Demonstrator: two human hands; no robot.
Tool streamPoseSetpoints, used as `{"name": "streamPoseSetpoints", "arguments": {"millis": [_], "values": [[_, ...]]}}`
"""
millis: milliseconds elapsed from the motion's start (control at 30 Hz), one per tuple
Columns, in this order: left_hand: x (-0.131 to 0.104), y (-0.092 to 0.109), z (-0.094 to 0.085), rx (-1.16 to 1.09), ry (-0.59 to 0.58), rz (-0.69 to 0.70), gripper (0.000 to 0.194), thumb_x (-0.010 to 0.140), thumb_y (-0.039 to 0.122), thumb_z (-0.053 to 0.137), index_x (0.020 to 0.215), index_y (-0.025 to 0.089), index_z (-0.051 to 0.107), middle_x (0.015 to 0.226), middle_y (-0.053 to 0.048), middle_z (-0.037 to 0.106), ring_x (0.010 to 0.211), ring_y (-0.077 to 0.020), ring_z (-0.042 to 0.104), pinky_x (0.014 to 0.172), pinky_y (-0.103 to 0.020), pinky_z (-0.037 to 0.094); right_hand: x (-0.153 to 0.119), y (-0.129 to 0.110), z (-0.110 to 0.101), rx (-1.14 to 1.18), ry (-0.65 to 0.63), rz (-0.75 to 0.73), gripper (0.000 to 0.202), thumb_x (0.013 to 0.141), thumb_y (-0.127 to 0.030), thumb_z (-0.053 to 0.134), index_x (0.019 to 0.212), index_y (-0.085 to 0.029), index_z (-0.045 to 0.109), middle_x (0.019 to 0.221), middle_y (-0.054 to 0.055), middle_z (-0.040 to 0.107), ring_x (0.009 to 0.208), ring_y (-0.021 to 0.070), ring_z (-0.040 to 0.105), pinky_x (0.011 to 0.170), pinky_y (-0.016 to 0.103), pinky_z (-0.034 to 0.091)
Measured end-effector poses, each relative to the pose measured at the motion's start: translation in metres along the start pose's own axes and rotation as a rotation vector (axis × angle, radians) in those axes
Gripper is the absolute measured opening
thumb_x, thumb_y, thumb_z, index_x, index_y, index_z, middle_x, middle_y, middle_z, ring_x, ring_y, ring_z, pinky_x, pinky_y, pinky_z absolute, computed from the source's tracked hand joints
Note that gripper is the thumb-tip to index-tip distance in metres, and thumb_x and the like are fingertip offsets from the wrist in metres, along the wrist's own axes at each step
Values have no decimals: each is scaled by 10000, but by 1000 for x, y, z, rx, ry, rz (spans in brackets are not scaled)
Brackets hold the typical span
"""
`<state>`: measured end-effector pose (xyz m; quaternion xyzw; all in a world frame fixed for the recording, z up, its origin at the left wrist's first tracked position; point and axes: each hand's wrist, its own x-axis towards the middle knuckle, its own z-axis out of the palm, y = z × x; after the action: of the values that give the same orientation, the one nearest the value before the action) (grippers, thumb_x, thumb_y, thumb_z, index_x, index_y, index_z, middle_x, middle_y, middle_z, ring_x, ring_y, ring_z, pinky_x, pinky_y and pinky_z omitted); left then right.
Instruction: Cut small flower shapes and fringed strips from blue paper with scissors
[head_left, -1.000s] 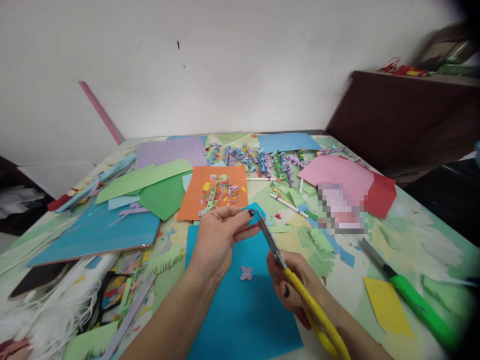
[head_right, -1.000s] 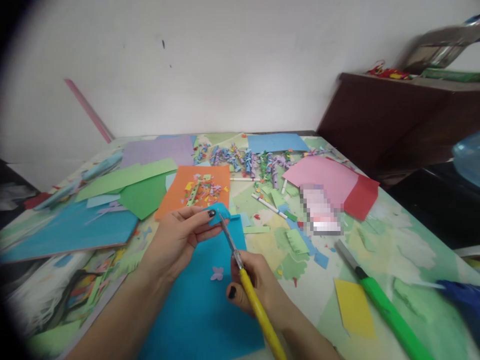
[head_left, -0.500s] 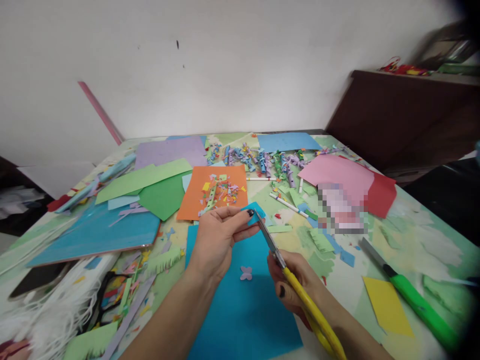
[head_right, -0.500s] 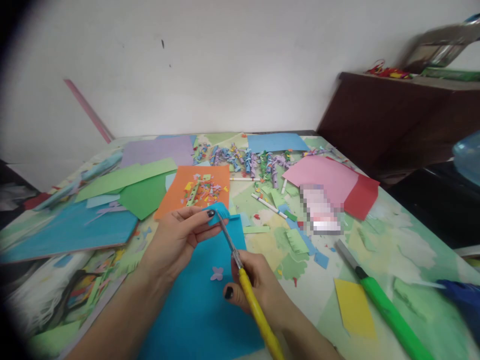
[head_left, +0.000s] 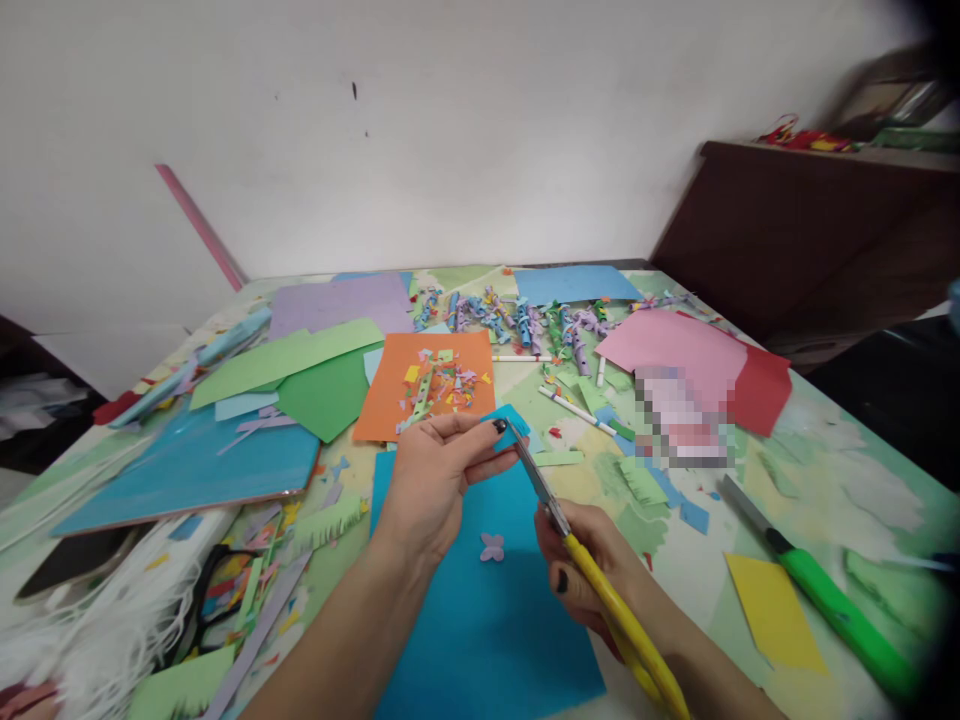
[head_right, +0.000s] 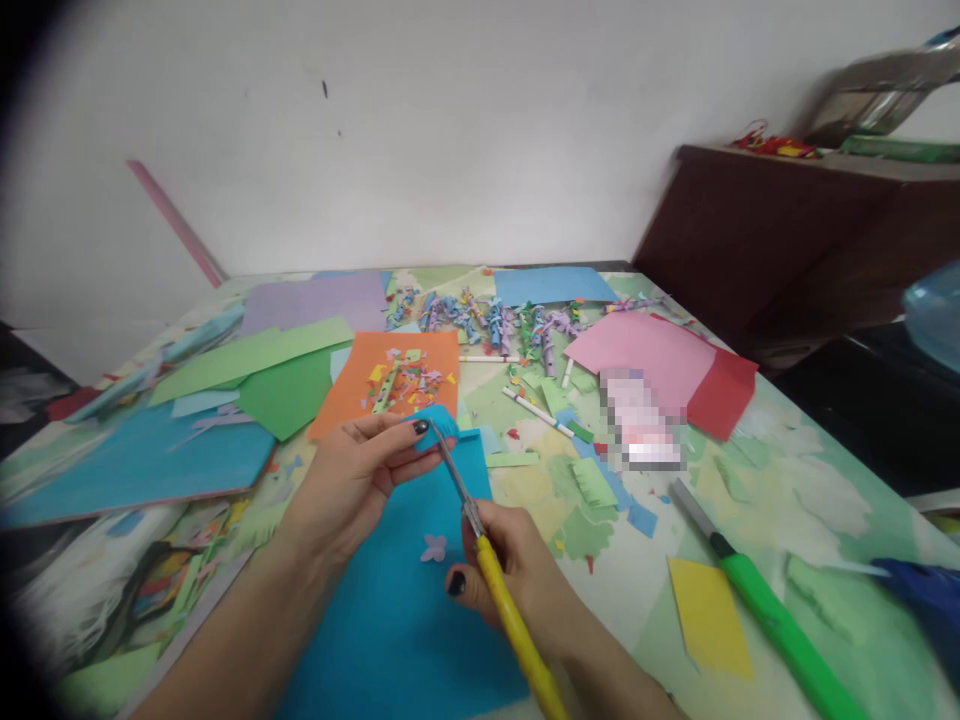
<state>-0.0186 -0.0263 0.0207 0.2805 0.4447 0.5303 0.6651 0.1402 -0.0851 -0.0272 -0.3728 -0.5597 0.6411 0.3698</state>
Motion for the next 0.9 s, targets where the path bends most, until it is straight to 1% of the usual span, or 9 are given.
{"name": "streamPoseSetpoints", "arguments": {"millis": [300,500,700,800,900], "values": [[0,-1,1,-4,5,-5,114,614,148,765,601,109,659,637,-38,703,681,-209,707,657,-284,581,1,-1,0,30,1,-25,444,759,-514,651,657,-215,339,545,-90,258,425,55,193,372,207,162],[1,-2,0,-8,2,-10,122,615,148,768,610,106,653,635,-34,698,689,-213,709,642,-271,583,1,-1,1,20,0,-10,436,761,-494,657,654,-212,343,552,-91,250,426,52,195,377,204,162],[2,0,-1,-40,-35,-13,134,607,119,769,662,112,647,676,-33,710,712,-211,708,665,-287,586,2,-1,1,37,4,-25,412,769,-472,656,667,-208,356,567,-92,262,412,42,193,370,202,157],[1,2,-1,-37,-59,-26,121,636,141,753,695,102,655,721,-62,724,726,-219,706,678,-307,586,1,-1,0,68,-9,-43,388,781,-437,654,672,-206,362,558,-95,263,397,37,190,364,203,154],[1,2,-1,-39,-64,-27,123,657,178,742,690,94,660,671,-66,713,694,-212,701,677,-317,586,0,0,-1,88,-4,-46,389,779,-406,664,664,-207,350,554,-99,257,383,28,185,356,198,150]]}}
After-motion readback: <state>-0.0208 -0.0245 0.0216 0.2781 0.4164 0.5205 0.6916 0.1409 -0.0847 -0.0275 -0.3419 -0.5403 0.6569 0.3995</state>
